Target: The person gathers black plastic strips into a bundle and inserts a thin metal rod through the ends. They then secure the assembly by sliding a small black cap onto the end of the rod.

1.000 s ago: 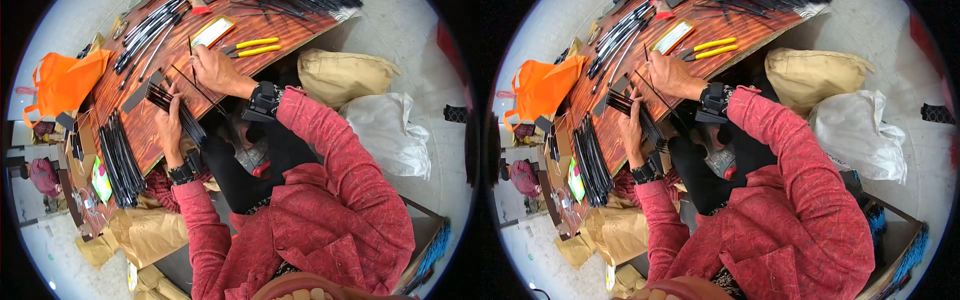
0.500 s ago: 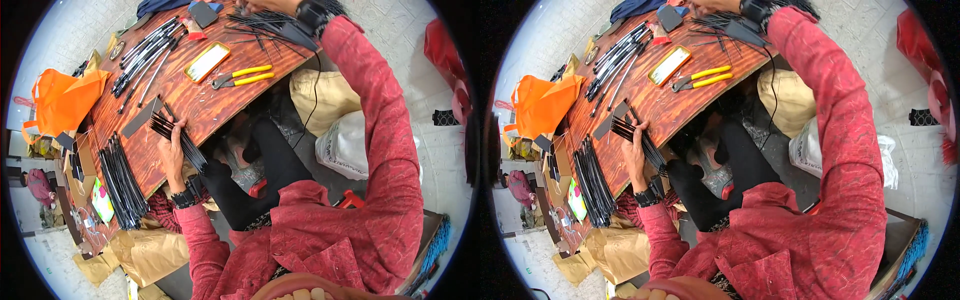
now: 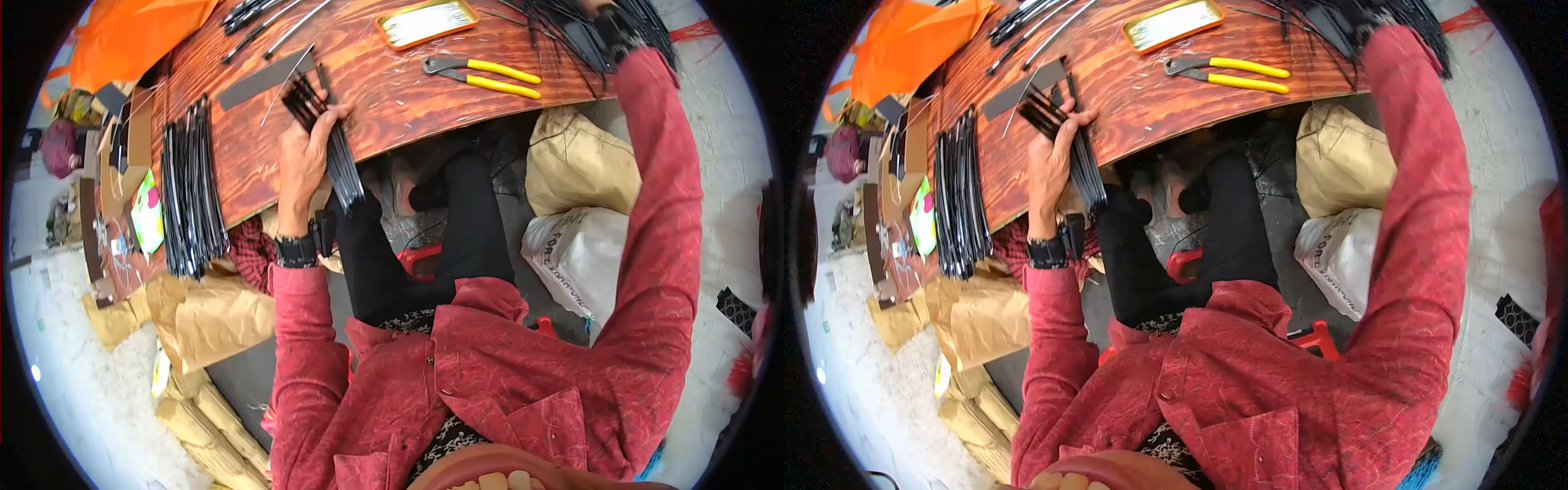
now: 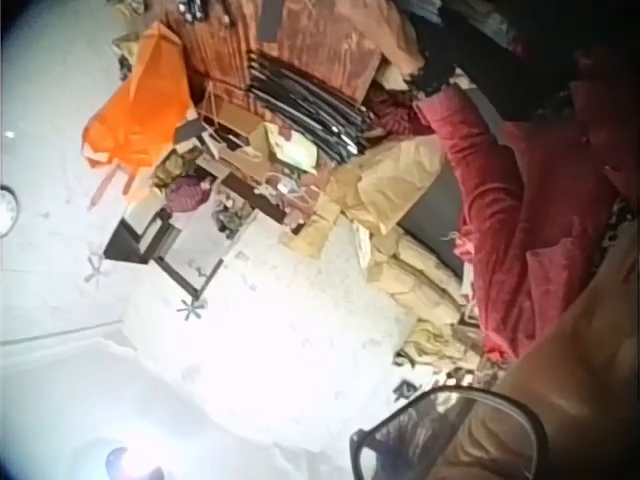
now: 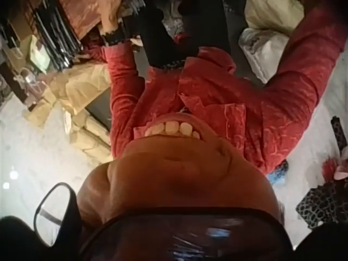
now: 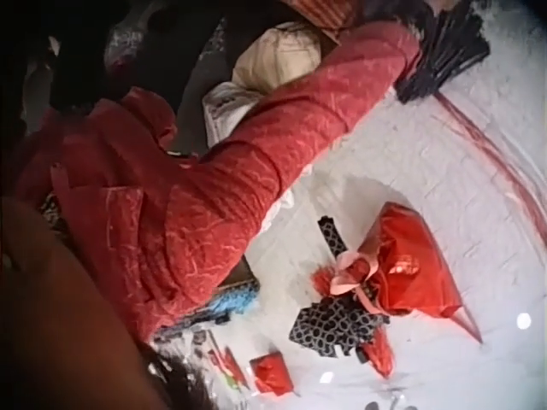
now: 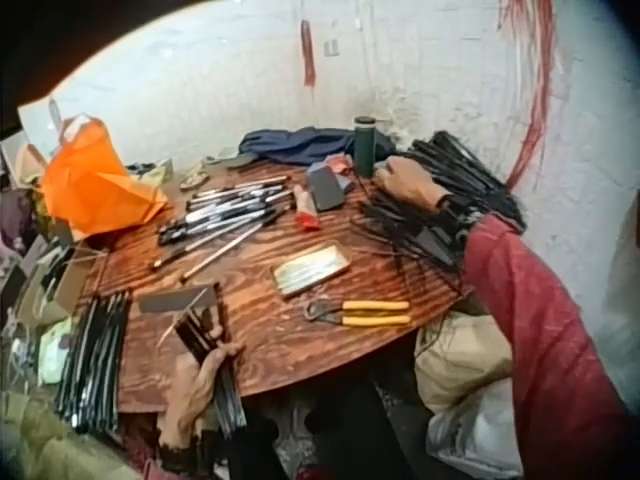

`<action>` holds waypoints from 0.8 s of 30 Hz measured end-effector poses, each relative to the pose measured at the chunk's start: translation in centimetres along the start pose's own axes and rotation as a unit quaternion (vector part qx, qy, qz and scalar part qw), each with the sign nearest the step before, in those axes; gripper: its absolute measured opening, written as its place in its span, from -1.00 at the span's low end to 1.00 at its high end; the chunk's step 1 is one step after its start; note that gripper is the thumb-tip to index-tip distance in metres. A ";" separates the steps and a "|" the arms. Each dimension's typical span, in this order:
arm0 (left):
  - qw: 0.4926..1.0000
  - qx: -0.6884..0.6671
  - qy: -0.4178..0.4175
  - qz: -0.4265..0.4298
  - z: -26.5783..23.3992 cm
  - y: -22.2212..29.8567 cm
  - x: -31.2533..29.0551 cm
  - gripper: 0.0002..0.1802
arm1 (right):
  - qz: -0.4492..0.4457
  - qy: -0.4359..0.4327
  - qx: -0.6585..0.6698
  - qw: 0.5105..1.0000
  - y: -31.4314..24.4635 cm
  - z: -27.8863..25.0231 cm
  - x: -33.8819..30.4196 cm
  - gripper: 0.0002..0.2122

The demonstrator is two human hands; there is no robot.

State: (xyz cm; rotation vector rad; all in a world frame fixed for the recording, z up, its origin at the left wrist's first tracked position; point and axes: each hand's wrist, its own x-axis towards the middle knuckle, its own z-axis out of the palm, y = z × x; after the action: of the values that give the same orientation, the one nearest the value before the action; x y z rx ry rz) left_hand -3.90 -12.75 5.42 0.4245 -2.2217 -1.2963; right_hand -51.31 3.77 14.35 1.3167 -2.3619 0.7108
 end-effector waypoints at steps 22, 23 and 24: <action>0.997 0.058 -0.001 0.045 -0.3 -3.6 -0.3 -0.64 | -0.117 -0.198 0.470 0.852 -29.2 6.1 -15.4 -0.68; 0.996 0.072 -0.004 0.046 -0.5 -3.8 -0.3 -0.64 | -0.117 -0.188 0.462 0.859 -29.4 6.1 -15.4 -0.69; 0.995 0.086 -0.007 0.047 -0.7 -4.0 -0.3 -0.63 | -0.116 -0.177 0.453 0.866 -29.5 6.1 -15.5 -0.69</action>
State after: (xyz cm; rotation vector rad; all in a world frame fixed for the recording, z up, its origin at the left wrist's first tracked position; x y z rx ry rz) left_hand -3.27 -15.01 2.13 0.3705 -2.3456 -1.0672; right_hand -18.38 -2.26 8.91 2.2108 -2.0785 1.7518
